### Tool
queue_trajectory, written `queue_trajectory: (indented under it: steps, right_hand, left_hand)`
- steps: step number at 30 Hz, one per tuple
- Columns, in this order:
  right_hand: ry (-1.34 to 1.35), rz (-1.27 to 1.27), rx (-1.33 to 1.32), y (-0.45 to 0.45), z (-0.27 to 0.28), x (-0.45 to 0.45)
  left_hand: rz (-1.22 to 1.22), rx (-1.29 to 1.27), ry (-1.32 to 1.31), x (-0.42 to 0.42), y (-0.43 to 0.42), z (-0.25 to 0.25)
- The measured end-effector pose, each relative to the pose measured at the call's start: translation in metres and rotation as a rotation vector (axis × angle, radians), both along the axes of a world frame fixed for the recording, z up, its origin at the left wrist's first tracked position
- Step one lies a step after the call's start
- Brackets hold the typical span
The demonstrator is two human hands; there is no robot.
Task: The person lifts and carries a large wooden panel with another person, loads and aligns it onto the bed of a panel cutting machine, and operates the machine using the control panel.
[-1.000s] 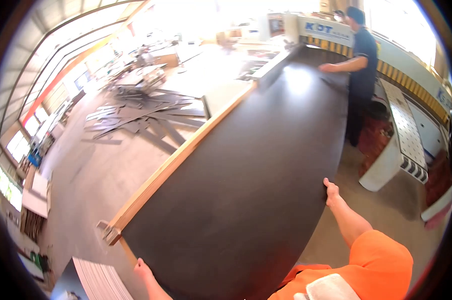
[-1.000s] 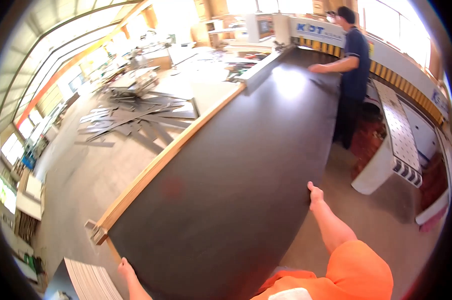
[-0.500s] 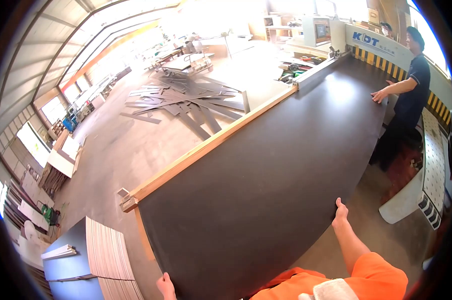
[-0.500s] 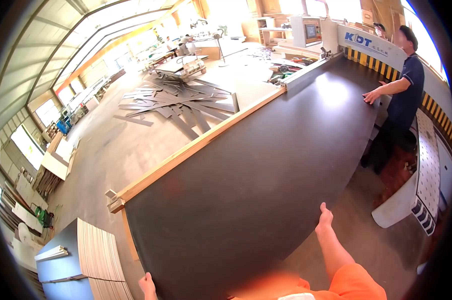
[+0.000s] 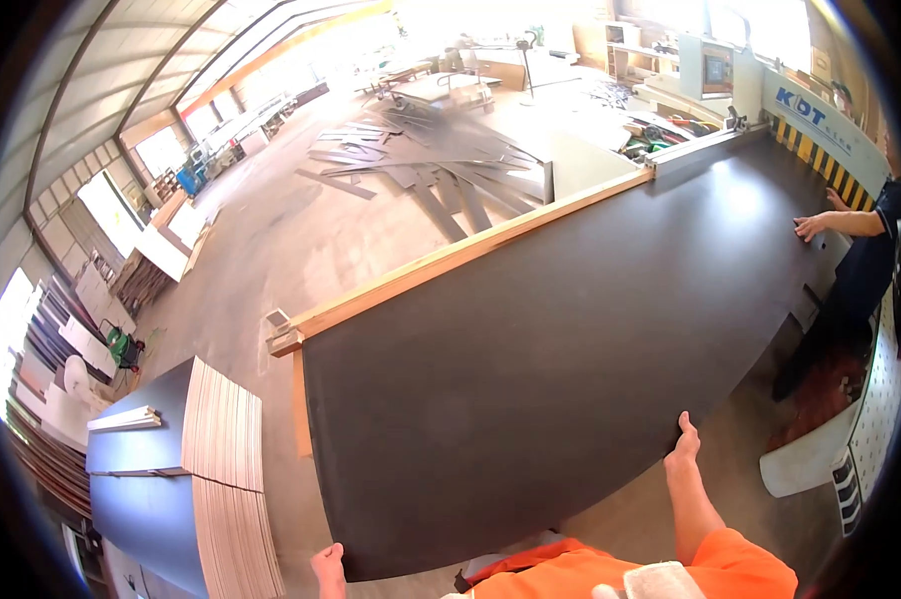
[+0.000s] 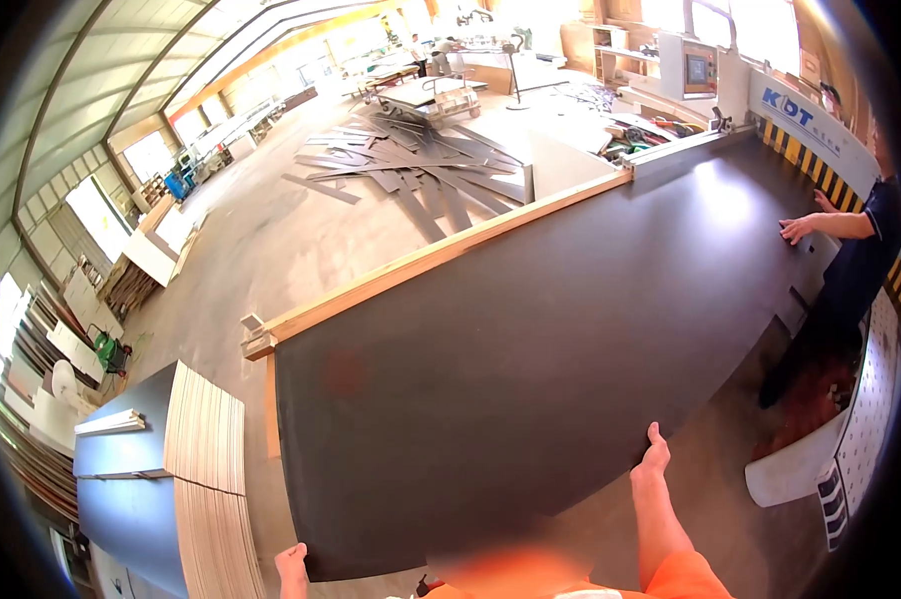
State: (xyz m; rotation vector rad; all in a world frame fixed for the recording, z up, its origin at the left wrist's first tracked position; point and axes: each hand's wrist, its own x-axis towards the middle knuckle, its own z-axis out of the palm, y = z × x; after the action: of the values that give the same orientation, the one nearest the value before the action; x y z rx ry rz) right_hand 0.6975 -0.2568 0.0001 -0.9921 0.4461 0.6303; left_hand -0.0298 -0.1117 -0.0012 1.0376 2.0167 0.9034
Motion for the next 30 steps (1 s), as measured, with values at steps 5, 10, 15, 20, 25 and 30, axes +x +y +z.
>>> queue_trajectory:
  steps: [5,10,15,20,25,30]
  right_hand:
    - [-0.02,0.04,0.032,-0.015,-0.018,-0.038]
    - [0.005,0.193,0.023,-0.015,-0.03,-0.102]
    - [0.042,0.237,-0.008,-0.005,-0.034,-0.189]
    - [-0.021,0.375,-0.058,0.007,-0.04,-0.308]
    - [0.037,0.49,-0.002,0.024,-0.02,-0.415]
    - [0.076,0.637,0.003,0.031,-0.007,-0.483]
  left_hand:
    - [-0.09,0.046,-0.055,0.001,-0.016,0.008]
    - [-0.246,-0.029,0.042,0.001,-0.041,0.028]
    - [-0.347,-0.103,-0.111,-0.026,-0.057,0.036]
    - [-0.503,0.013,-0.217,-0.08,-0.079,0.018]
    - [-0.476,-0.307,-0.006,-0.184,-0.138,-0.088]
    - [-0.166,-0.76,0.086,-0.323,-0.282,-0.219]
